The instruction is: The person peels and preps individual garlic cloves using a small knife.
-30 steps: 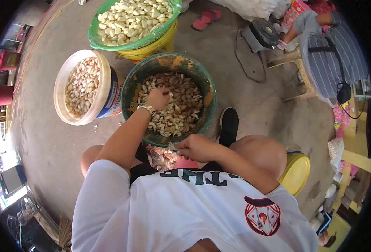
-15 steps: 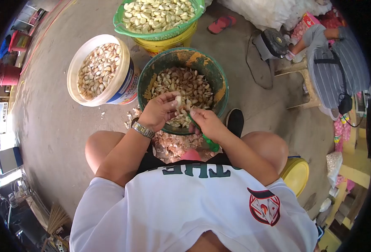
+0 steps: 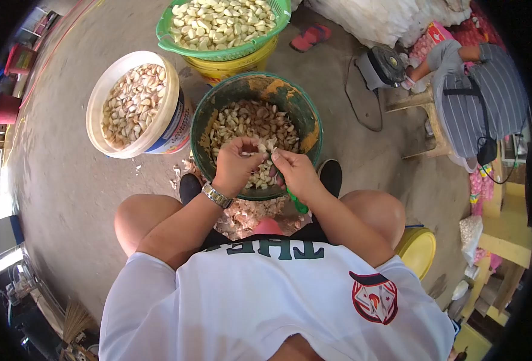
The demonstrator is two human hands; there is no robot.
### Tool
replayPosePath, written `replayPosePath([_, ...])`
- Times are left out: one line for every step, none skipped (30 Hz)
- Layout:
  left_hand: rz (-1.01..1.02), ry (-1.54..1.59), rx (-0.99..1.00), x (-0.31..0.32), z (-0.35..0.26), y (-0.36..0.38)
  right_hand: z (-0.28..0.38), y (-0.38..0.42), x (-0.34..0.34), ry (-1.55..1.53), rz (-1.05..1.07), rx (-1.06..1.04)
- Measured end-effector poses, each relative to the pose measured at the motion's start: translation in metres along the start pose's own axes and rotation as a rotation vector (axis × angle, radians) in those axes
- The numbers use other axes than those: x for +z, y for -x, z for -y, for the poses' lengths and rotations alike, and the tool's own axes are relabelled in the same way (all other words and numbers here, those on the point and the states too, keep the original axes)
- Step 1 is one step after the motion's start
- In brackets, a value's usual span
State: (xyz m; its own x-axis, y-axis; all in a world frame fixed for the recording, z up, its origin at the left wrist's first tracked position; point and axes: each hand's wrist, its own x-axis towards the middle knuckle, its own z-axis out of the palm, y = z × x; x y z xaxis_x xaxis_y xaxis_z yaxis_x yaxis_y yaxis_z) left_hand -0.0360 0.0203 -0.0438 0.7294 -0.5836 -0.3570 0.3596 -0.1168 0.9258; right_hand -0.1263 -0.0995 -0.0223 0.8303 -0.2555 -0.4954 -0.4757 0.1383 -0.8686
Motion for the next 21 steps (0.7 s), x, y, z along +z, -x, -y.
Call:
replayPosePath([-0.011,-0.004,0.017,0.000,0.003,-0.001,-0.001,-0.002,0.001,0.026,-0.017,-0.024])
replayPosePath([-0.021,-0.009,0.031,-0.001,0.006,-0.002,-0.002,-0.002,0.002,0.050,-0.036,-0.046])
replayPosePath([-0.028,-0.015,0.045,-0.001,0.008,-0.002,-0.004,-0.003,0.003,0.073,-0.056,-0.068])
replayPosePath([-0.039,-0.069,0.057,-0.001,0.010,-0.002,-0.008,-0.004,0.003,0.104,-0.081,-0.105])
replayPosePath([-0.049,-0.124,0.072,0.000,0.010,-0.003,-0.012,-0.007,0.003,0.135,-0.108,-0.146])
replayPosePath([-0.060,-0.179,0.087,0.000,0.010,-0.004,-0.013,-0.009,0.004,0.167,-0.134,-0.186])
replayPosePath([-0.060,-0.165,0.104,0.001,0.012,-0.005,-0.013,-0.010,0.004,0.155,-0.141,-0.166])
replayPosePath([-0.060,-0.151,0.120,0.001,0.014,-0.006,-0.012,-0.009,0.004,0.143,-0.148,-0.146])
replayPosePath([-0.060,-0.137,0.136,0.003,0.014,-0.006,-0.010,-0.009,0.004,0.131,-0.156,-0.125])
replayPosePath([-0.041,-0.077,0.131,0.003,0.013,-0.006,-0.006,-0.008,0.003,-0.011,-0.135,-0.050])
replayPosePath([-0.020,-0.017,0.124,0.005,0.011,-0.006,-0.002,-0.006,0.002,-0.153,-0.116,0.026])
replayPosePath([0.001,0.043,0.119,0.006,0.008,-0.005,0.002,-0.005,0.001,-0.295,-0.097,0.100])
replayPosePath([0.018,0.089,0.108,0.006,0.005,-0.007,0.006,-0.005,-0.002,-0.333,-0.093,0.122])
replayPosePath([0.034,0.135,0.096,0.005,0.002,-0.008,0.009,-0.006,-0.003,-0.370,-0.088,0.144])
replayPosePath([0.048,0.181,0.083,0.003,0.000,-0.008,0.010,-0.005,-0.004,-0.408,-0.081,0.169])
replayPosePath([0.034,0.176,0.089,0.003,0.000,-0.009,0.010,-0.005,-0.004,-0.362,-0.049,0.136])
replayPosePath([0.020,0.171,0.095,0.002,0.001,-0.009,0.010,-0.004,-0.005,-0.316,-0.015,0.104])
replayPosePath([0.003,0.166,0.103,0.001,0.000,-0.010,0.011,-0.005,-0.005,-0.267,0.021,0.070])
replayPosePath([-0.003,0.159,0.099,-0.001,-0.001,-0.011,0.011,-0.006,-0.004,-0.198,0.026,0.051])
replayPosePath([-0.008,0.152,0.093,-0.001,-0.002,-0.010,0.010,-0.005,-0.004,-0.129,0.029,0.033])
replayPosePath([-0.010,0.146,0.085,-0.001,-0.003,-0.009,0.009,-0.005,-0.003,-0.060,0.030,0.016])
